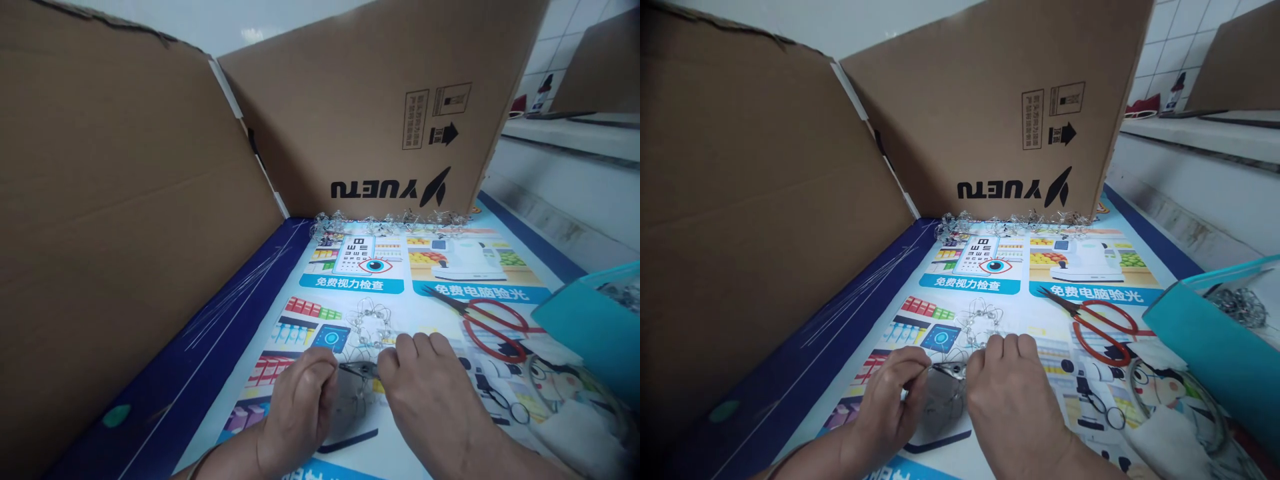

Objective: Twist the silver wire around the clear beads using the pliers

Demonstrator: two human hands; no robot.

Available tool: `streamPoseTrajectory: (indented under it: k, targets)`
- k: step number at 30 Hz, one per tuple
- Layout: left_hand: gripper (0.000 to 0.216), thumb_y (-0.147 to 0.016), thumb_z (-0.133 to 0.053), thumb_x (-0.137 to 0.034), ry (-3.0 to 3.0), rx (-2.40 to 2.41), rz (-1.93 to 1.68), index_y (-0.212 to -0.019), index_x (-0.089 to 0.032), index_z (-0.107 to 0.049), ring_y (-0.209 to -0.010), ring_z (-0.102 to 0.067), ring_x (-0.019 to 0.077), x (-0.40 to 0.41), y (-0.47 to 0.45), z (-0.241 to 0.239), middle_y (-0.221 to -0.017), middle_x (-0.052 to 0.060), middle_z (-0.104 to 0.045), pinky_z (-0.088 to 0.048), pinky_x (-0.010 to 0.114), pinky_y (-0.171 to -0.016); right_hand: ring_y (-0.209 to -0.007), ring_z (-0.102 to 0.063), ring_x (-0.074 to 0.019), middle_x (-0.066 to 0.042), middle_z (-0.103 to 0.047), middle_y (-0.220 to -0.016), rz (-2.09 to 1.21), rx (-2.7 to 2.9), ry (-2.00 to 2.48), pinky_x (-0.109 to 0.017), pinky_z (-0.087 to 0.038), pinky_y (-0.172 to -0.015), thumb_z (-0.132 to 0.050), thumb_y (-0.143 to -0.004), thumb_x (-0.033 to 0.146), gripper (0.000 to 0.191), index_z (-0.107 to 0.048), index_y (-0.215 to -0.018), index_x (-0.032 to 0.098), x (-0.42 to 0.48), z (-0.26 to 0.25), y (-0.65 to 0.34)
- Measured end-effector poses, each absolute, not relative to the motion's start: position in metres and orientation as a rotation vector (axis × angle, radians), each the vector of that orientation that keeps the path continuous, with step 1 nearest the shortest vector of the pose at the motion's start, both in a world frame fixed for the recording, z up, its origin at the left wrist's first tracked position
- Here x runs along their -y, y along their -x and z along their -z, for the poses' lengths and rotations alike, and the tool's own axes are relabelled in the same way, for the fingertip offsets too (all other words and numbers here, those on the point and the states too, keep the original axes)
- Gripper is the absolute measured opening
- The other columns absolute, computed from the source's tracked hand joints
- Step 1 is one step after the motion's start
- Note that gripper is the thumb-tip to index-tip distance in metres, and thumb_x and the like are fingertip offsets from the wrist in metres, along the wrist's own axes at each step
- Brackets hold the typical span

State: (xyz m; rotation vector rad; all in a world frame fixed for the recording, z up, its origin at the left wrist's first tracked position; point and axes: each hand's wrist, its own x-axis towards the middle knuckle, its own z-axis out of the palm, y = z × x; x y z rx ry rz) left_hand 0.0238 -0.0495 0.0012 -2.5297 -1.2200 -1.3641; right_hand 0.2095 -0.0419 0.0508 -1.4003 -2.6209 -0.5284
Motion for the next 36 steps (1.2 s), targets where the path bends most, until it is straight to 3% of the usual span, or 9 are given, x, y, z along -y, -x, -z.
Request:
streamPoseTrajectory:
  k: [14, 36]
  targets:
    - [0.017, -0.079, -0.043, 0.0, 2.425, 1.203, 1.34, -0.09, -0.012, -0.046, -0.075, -0.054, 0.0163, 0.0497, -0.0261, -0.0006, -0.083, 0.008, -0.054, -0.049, 0.03, -0.064, -0.061, -0.046, -0.0204, -0.007, -0.051, -0.063, 0.5, 2.659, 1.426, -0.036, -0.029, -0.06, -0.053, -0.07, 0.015, 0.003, -0.055, -0.072, 0.017, 0.0455, -0.053, -0.206]
    - [0.013, -0.083, -0.04, -0.003, 2.484, 1.312, 1.327, -0.084, -0.015, -0.047, -0.071, -0.054, 0.0156, 0.0476, -0.0243, -0.0004, -0.078, 0.006, -0.055, -0.046, 0.028, -0.061, -0.061, -0.049, -0.0212, -0.007, -0.054, -0.065, 0.384, 2.745, 1.391, -0.036, -0.029, -0.06, -0.051, -0.07, 0.007, 0.011, -0.054, -0.073, 0.017, 0.0388, -0.0469, -0.2091]
